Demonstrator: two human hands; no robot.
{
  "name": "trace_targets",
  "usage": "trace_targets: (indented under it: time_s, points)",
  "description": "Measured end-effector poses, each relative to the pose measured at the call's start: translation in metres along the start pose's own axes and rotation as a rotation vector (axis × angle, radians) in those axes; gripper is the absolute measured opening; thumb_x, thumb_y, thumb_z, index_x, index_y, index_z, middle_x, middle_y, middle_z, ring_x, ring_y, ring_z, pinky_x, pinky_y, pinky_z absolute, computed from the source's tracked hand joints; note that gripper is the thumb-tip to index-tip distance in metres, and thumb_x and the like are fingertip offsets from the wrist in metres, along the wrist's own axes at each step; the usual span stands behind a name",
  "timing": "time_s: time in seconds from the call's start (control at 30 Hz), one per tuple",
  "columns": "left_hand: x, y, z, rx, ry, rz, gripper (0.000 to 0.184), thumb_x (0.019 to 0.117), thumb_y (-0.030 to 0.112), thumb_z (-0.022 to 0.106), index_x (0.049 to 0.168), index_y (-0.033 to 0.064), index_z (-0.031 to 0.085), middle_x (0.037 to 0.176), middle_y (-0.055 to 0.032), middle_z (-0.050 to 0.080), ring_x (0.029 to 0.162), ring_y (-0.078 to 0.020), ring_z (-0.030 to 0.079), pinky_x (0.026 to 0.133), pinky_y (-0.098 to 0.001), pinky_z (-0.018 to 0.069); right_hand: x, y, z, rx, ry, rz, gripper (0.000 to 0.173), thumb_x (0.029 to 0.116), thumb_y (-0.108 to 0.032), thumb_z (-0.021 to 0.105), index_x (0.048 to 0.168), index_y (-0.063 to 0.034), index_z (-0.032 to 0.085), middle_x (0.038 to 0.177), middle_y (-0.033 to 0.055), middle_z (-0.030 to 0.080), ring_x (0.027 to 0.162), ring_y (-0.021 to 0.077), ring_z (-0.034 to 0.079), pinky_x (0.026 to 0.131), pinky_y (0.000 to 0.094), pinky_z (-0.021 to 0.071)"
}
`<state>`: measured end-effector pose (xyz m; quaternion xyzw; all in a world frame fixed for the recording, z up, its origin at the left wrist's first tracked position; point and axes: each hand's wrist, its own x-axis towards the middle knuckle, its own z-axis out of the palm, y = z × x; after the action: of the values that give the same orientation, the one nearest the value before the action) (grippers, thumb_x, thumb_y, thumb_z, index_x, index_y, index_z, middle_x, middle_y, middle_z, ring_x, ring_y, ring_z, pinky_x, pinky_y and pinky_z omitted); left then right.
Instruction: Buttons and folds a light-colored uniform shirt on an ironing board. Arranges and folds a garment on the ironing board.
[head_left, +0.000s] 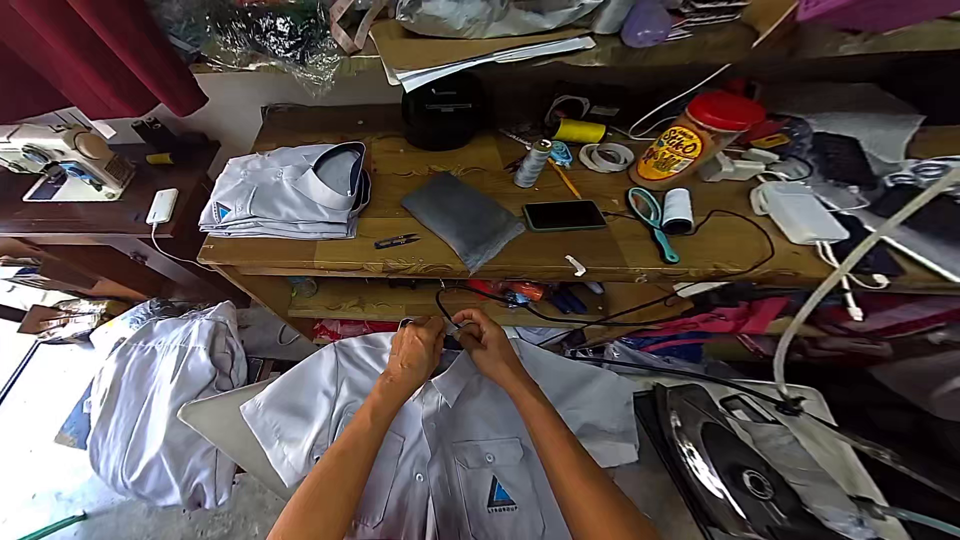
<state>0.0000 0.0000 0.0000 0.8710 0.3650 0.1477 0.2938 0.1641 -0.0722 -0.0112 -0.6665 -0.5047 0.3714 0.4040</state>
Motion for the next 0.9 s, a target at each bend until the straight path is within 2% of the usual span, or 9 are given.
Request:
trace_targets:
  time_s: [0.13,0.2,0.27,0.4,0.5,0.6,0.7,0.8,0.9]
  points:
    - [-0.004,-0.001,0.014,0.198,0.125,0.062,0.028,0.0989,0.016,0.050,0.103,-0.0041,0.069,0.100,-0.0217,0.072,0.096,-0.0377,0.073,0.077,-0.0501,0.0592,0.000,-0.003,0.003,0.015,0.008,-0.007,0.027,0.0980,-0.009,0.054,0.124,-0.0021,0.059,0.076,-0.0007,0.062,0.062,0.0045,0.054,0.063,0.0235,0.0480]
    - [-0.004,0.005,0.005,-0.033,0.020,-0.091,0.028,0.0985,0.017,0.050,0.106,-0.0045,0.066,0.097,-0.0195,0.070,0.094,-0.0333,0.070,0.083,-0.0489,0.0565,0.000,-0.004,0.004,0.016,0.002,0.007,0.027,0.0979,-0.008,0.055,0.124,-0.0017,0.058,0.075,-0.0004,0.061,0.061,0.0050,0.053,0.062,0.0245,0.0472]
    - [-0.004,0.004,-0.003,-0.382,-0.011,-0.235,0.023,0.0971,0.015,0.052,0.104,-0.0045,0.063,0.086,-0.0138,0.064,0.080,-0.0243,0.063,0.076,-0.0421,0.0533,0.000,-0.002,0.005,0.021,0.005,0.027,0.025,0.0991,-0.008,0.055,0.123,-0.0020,0.058,0.074,-0.0003,0.059,0.060,0.0054,0.051,0.061,0.0248,0.0461]
    - [0.000,-0.008,-0.017,-0.851,0.139,-0.272,0.018,0.0974,0.008,0.046,0.100,-0.0055,0.058,0.073,-0.0034,0.059,0.062,-0.0100,0.058,0.062,-0.0290,0.0525,0.000,0.010,0.004,0.026,0.013,0.065,0.021,0.1000,-0.006,0.053,0.120,-0.0011,0.060,0.076,0.0014,0.060,0.061,0.0063,0.051,0.063,0.0267,0.0465]
    - [0.015,-0.021,-0.038,-0.509,0.179,-0.250,0.025,0.1011,0.014,0.055,0.113,-0.0042,0.067,0.097,-0.0123,0.071,0.087,-0.0189,0.069,0.084,-0.0371,0.0576,-0.003,0.017,0.005,0.123,0.052,0.097,0.018,0.1000,-0.004,0.054,0.116,-0.0009,0.060,0.073,-0.0004,0.059,0.060,0.0041,0.051,0.060,0.0234,0.0446]
    - [0.048,-0.031,-0.051,-0.127,0.246,-0.176,0.030,0.1013,0.018,0.061,0.124,-0.0003,0.069,0.125,-0.0216,0.066,0.121,-0.0351,0.062,0.107,-0.0501,0.0491,-0.004,0.018,0.006,0.178,0.074,0.118,0.016,0.1002,-0.004,0.055,0.114,-0.0019,0.062,0.074,-0.0008,0.062,0.060,0.0032,0.053,0.060,0.0221,0.0457]
    - [0.091,-0.043,-0.060,0.137,0.282,-0.110,0.034,0.1011,0.014,0.059,0.133,0.0029,0.065,0.138,-0.0209,0.061,0.132,-0.0395,0.055,0.109,-0.0542,0.0458,-0.007,0.019,0.005,0.226,0.087,0.093,0.016,0.0998,-0.005,0.056,0.114,-0.0015,0.064,0.079,-0.0003,0.066,0.064,0.0026,0.057,0.063,0.0212,0.0488]
    - [0.129,-0.053,-0.068,0.375,0.163,-0.112,0.038,0.1043,0.020,0.057,0.139,0.0062,0.062,0.146,-0.0198,0.057,0.141,-0.0399,0.047,0.114,-0.0558,0.0406,-0.012,0.019,0.003,0.319,0.102,0.086,0.016,0.0983,-0.005,0.060,0.113,-0.0006,0.064,0.086,0.0015,0.070,0.070,0.0034,0.063,0.069,0.0217,0.0532]
    - [0.150,-0.052,-0.076,0.556,-0.027,-0.169,0.029,0.1045,0.011,0.051,0.127,0.0021,0.068,0.135,-0.0205,0.062,0.127,-0.0420,0.058,0.101,-0.0586,0.0505,-0.017,0.017,0.000,0.394,0.108,0.126,0.017,0.0965,-0.003,0.063,0.113,-0.0010,0.064,0.084,0.0018,0.070,0.072,0.0055,0.065,0.070,0.0237,0.0545]
